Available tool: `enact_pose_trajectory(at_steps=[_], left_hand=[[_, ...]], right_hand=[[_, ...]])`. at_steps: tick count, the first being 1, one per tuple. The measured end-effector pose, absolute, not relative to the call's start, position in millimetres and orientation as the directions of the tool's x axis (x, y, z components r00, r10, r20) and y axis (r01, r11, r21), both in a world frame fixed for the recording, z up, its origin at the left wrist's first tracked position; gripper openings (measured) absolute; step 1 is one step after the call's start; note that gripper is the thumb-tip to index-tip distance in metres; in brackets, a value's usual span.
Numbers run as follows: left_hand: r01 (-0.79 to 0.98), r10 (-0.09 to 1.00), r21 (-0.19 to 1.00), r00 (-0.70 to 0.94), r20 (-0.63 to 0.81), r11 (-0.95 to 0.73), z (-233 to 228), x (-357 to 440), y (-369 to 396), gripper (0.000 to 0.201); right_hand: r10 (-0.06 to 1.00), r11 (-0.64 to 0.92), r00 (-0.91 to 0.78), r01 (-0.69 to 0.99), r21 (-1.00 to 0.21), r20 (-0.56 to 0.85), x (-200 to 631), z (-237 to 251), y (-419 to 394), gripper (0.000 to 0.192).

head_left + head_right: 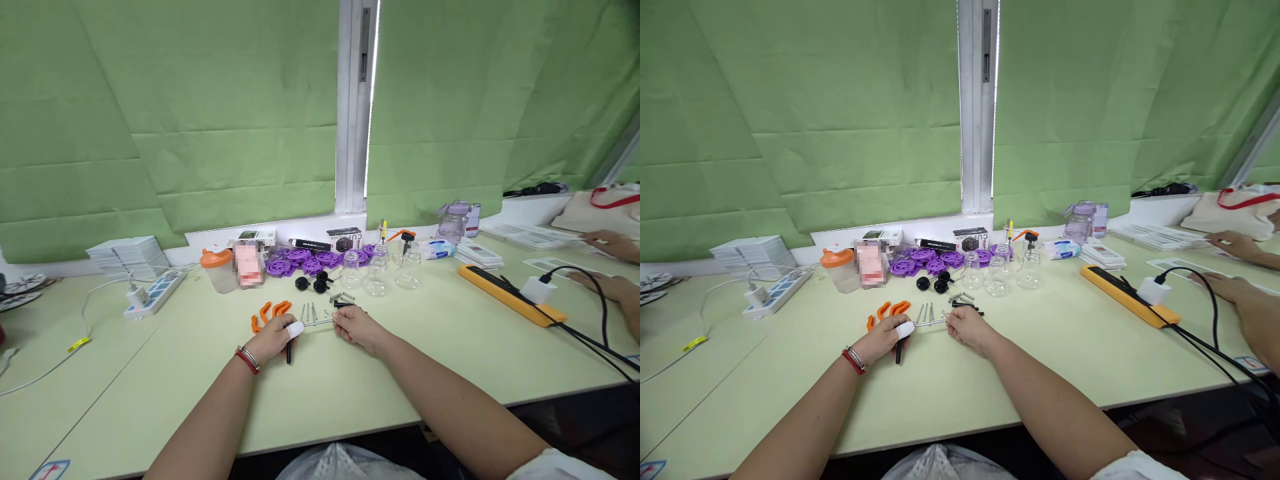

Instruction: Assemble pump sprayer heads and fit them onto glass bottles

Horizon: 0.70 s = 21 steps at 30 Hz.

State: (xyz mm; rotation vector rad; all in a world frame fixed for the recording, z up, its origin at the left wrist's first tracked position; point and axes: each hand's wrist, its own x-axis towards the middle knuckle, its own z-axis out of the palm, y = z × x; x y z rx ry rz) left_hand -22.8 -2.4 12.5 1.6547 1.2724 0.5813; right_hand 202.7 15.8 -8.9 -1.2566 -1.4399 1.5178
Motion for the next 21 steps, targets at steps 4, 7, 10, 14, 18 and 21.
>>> enact_pose_trajectory(at_steps=[4,7,10,14,18,21], left_hand=[[0.478,0.921,0.878,0.349,-0.17,-0.019,11.0,-23.6,-2.3,0.033],[0.478,0.922,0.878,0.349,-0.167,-0.022,10.7,-23.9,-2.6,0.032],[0.475,0.923,0.88,0.348,-0.167,-0.019,10.9,-23.8,-2.6,0.032],[0.469,0.926,0.883,0.344,-0.158,-0.024,10.9,-23.7,-2.8,0.032],[0.467,0.923,0.884,0.347,-0.164,-0.019,11.1,-23.8,-3.9,0.031],[0.468,0.922,0.883,0.351,-0.163,-0.023,11.6,-23.5,-4.2,0.032]], right_hand=[[0.936,-0.143,-0.306,0.126,-0.982,-0.176,202.3,-12.1,17.1,0.028],[0.934,-0.15,-0.304,0.136,-0.979,-0.185,201.9,-11.6,17.2,0.029],[0.938,-0.158,-0.287,0.145,-0.977,-0.195,201.5,-11.3,17.2,0.027],[0.947,-0.134,-0.277,0.125,-0.983,-0.164,201.2,-14.3,17.6,0.026],[0.947,-0.1,-0.293,0.122,-0.988,-0.132,200.6,-17.0,18.3,0.029],[0.947,-0.078,-0.299,0.138,-0.987,-0.116,199.3,-17.5,18.2,0.032]])
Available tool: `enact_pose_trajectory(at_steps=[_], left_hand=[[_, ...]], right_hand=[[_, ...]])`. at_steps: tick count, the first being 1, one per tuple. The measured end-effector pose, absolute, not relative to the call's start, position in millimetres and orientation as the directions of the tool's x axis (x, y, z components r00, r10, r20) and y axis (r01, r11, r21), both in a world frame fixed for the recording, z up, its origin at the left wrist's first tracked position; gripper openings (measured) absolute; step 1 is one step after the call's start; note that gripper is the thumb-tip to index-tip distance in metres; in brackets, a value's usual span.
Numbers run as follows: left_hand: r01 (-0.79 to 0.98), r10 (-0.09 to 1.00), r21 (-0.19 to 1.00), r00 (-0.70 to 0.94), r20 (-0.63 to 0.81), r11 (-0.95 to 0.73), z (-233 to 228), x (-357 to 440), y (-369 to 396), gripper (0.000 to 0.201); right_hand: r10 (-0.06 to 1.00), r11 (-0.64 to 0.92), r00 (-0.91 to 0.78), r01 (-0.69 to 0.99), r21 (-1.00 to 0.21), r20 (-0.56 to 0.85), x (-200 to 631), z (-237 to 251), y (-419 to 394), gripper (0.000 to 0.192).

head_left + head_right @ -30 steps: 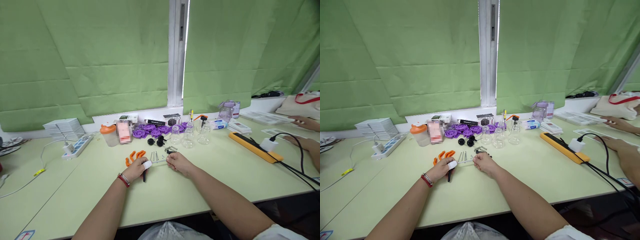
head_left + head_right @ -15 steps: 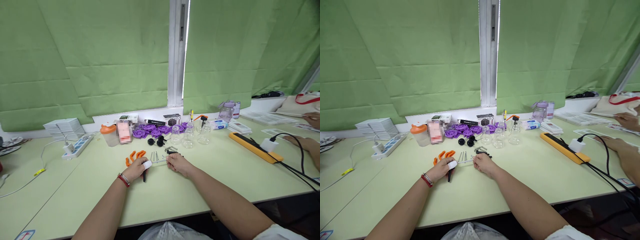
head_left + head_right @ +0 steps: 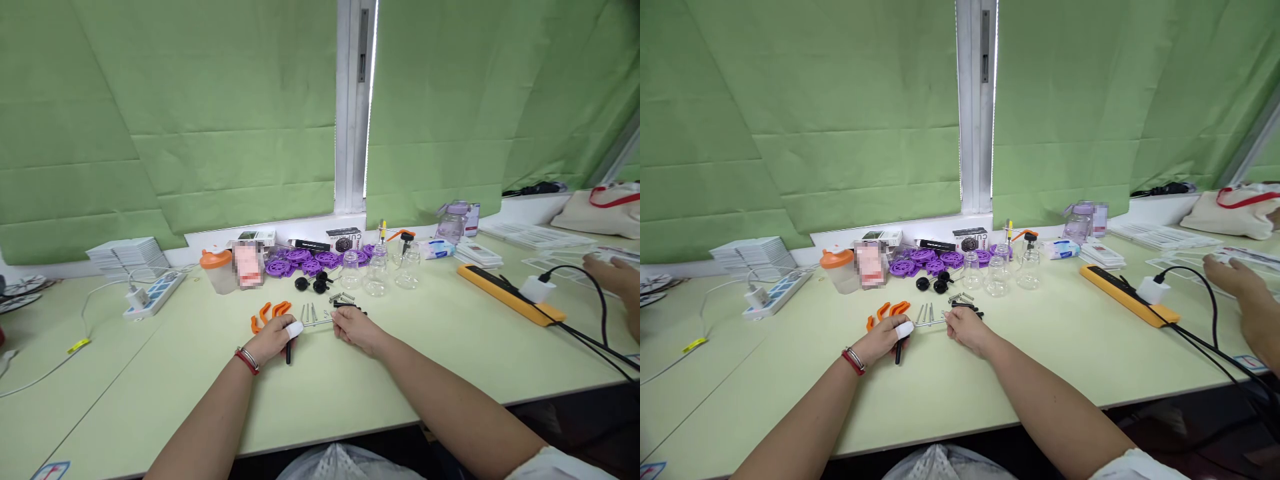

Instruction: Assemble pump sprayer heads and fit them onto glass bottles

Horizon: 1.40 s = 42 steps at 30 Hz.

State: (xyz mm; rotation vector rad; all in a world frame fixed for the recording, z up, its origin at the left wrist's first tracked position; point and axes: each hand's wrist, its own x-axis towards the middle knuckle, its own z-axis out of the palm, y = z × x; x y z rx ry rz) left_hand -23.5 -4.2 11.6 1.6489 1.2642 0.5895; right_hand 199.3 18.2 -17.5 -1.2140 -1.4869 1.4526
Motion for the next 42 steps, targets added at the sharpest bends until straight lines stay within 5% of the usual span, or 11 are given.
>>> enact_pose_trajectory(at_steps=[19,32,42], left_hand=[[0.517,0.932,0.856,0.305,-0.194,0.009,11.7,-23.4,-2.9,0.037],[0.487,0.928,0.873,0.333,-0.165,-0.019,10.6,-24.4,-2.5,0.035],[0.524,0.934,0.852,0.306,-0.186,-0.002,12.0,-23.3,-3.3,0.037]], right_hand=[[0.931,-0.168,-0.322,0.047,-0.985,-0.174,203.7,-8.2,14.8,0.015],[0.937,-0.136,-0.309,0.104,-0.985,-0.162,201.7,-12.9,17.2,0.031],[0.923,-0.167,-0.341,0.063,-0.984,-0.179,206.2,-12.1,18.6,0.018]])
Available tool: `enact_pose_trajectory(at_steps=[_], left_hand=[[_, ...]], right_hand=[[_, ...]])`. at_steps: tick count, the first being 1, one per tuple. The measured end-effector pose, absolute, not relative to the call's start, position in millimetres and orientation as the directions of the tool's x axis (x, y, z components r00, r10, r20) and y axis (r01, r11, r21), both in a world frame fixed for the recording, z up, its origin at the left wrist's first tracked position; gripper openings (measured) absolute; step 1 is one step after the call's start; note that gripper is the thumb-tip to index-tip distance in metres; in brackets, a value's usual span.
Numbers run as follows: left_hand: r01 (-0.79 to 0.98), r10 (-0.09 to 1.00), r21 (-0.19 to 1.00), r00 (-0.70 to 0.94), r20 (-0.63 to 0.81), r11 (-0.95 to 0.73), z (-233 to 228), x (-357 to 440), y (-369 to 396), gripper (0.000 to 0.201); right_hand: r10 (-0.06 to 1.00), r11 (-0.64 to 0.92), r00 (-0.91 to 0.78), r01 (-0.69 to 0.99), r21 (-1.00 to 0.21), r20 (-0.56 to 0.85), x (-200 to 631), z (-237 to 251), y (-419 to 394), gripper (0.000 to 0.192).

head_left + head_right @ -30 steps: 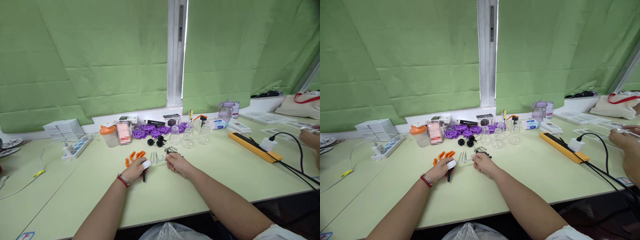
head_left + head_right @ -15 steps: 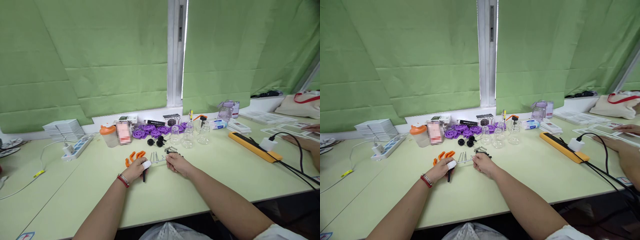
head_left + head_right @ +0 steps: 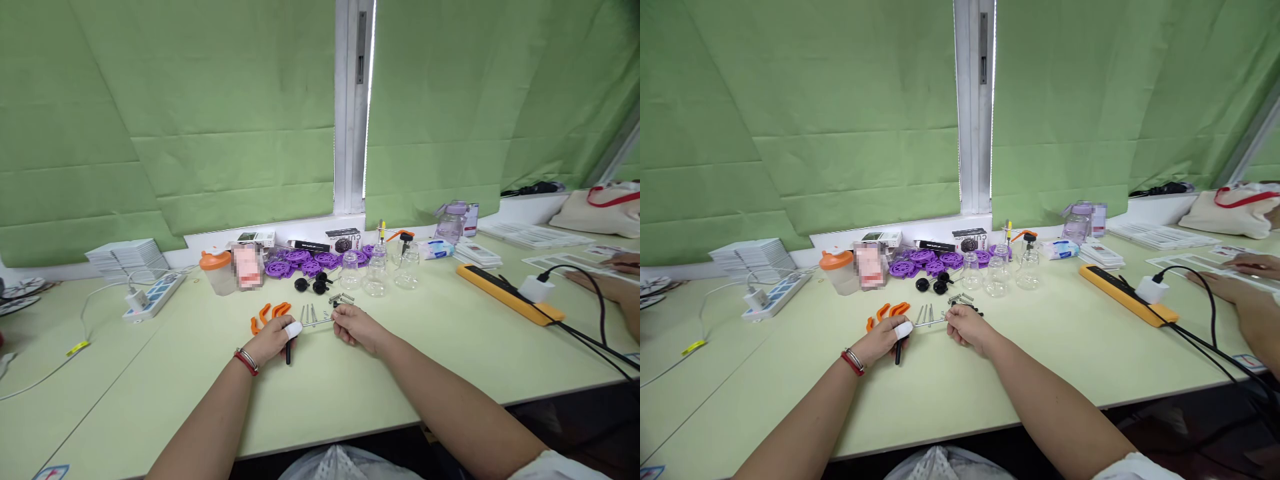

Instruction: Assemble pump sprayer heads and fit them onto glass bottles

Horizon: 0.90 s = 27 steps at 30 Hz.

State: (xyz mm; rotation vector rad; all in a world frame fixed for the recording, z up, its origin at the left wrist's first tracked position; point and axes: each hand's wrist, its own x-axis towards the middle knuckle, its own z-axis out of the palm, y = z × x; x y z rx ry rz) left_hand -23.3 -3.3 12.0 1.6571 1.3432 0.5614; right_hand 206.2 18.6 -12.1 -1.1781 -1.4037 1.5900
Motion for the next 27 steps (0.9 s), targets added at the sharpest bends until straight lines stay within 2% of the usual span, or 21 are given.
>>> enact_pose_trajectory(at_steps=[7,17,27], left_hand=[[0.514,0.931,0.858,0.316,-0.182,-0.007,12.6,-22.6,-3.7,0.036],[0.503,0.927,0.864,0.327,-0.184,-0.006,14.4,-22.6,-4.6,0.033],[0.465,0.922,0.885,0.343,-0.182,0.002,13.8,-23.3,-3.8,0.032]], right_hand=[[0.92,-0.174,-0.349,0.044,-0.984,-0.178,204.5,-7.2,15.0,0.011],[0.933,-0.098,-0.334,0.128,-0.987,-0.136,203.0,-15.0,18.0,0.025],[0.935,-0.079,-0.337,0.114,-0.99,-0.113,202.1,-19.8,20.0,0.031]])
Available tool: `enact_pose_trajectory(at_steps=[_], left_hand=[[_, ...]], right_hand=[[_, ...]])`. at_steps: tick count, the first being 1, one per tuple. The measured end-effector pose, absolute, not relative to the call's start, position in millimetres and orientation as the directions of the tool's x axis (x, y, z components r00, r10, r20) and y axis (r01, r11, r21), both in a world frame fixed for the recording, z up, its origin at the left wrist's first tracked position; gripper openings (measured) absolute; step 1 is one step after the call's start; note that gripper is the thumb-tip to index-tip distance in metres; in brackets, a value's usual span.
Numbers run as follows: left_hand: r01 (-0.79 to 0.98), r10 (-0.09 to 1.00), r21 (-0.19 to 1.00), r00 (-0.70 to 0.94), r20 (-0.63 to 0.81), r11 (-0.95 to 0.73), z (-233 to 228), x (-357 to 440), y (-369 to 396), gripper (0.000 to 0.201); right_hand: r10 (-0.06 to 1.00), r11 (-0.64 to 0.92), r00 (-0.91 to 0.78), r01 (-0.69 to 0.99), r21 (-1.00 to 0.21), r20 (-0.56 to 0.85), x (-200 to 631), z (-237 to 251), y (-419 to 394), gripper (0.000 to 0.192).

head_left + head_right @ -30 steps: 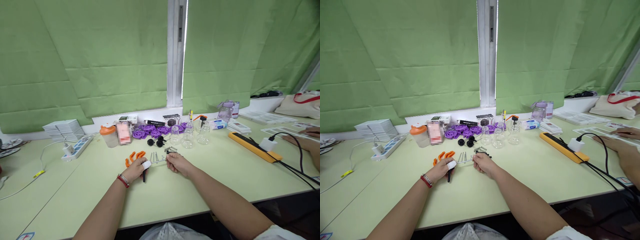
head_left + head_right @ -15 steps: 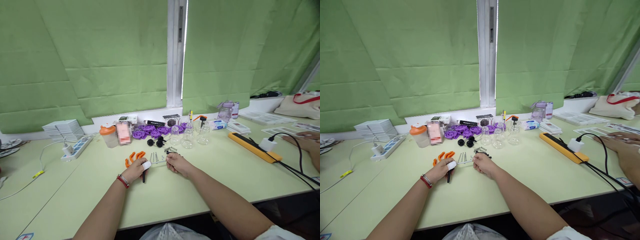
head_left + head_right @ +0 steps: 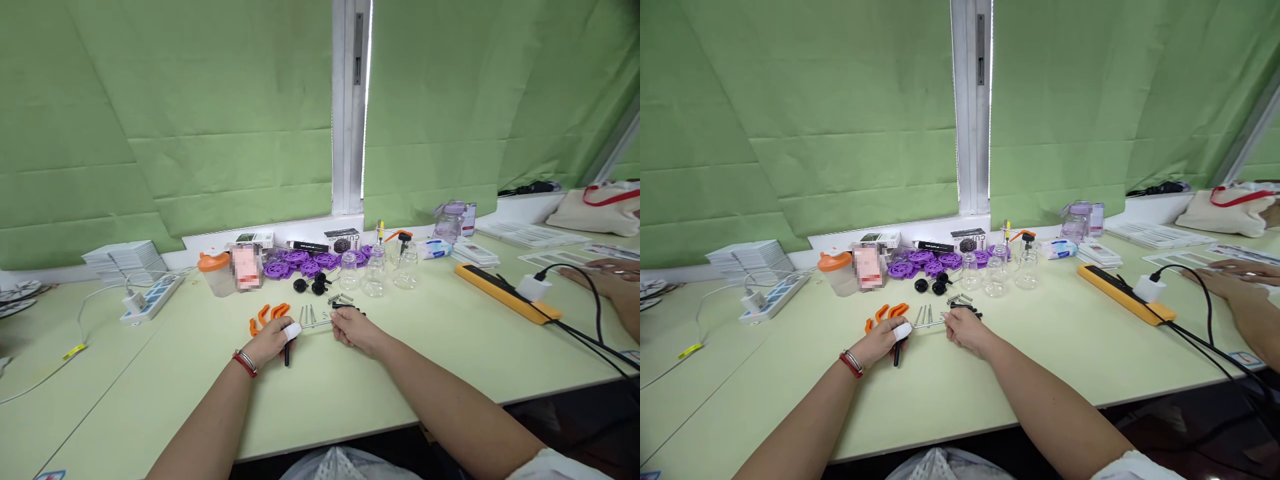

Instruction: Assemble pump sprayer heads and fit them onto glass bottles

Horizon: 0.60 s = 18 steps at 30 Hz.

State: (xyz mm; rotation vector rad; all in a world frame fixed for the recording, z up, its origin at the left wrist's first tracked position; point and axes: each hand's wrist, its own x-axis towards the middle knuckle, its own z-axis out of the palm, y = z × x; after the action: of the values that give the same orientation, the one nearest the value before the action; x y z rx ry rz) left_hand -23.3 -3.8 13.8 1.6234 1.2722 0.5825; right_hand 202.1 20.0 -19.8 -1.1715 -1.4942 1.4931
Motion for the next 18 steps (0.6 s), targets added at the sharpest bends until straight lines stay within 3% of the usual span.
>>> enact_pose_trajectory(at_steps=[9,18], left_hand=[[0.47,0.923,0.883,0.345,-0.17,-0.013,11.1,-24.4,-2.7,0.031],[0.47,0.923,0.883,0.343,-0.173,-0.009,12.1,-23.6,-2.8,0.032]], right_hand=[[0.917,-0.107,-0.373,0.106,-0.989,-0.139,205.9,-13.8,17.1,0.014],[0.916,-0.1,-0.374,0.13,-0.986,-0.142,204.7,-15.0,17.3,0.026]])
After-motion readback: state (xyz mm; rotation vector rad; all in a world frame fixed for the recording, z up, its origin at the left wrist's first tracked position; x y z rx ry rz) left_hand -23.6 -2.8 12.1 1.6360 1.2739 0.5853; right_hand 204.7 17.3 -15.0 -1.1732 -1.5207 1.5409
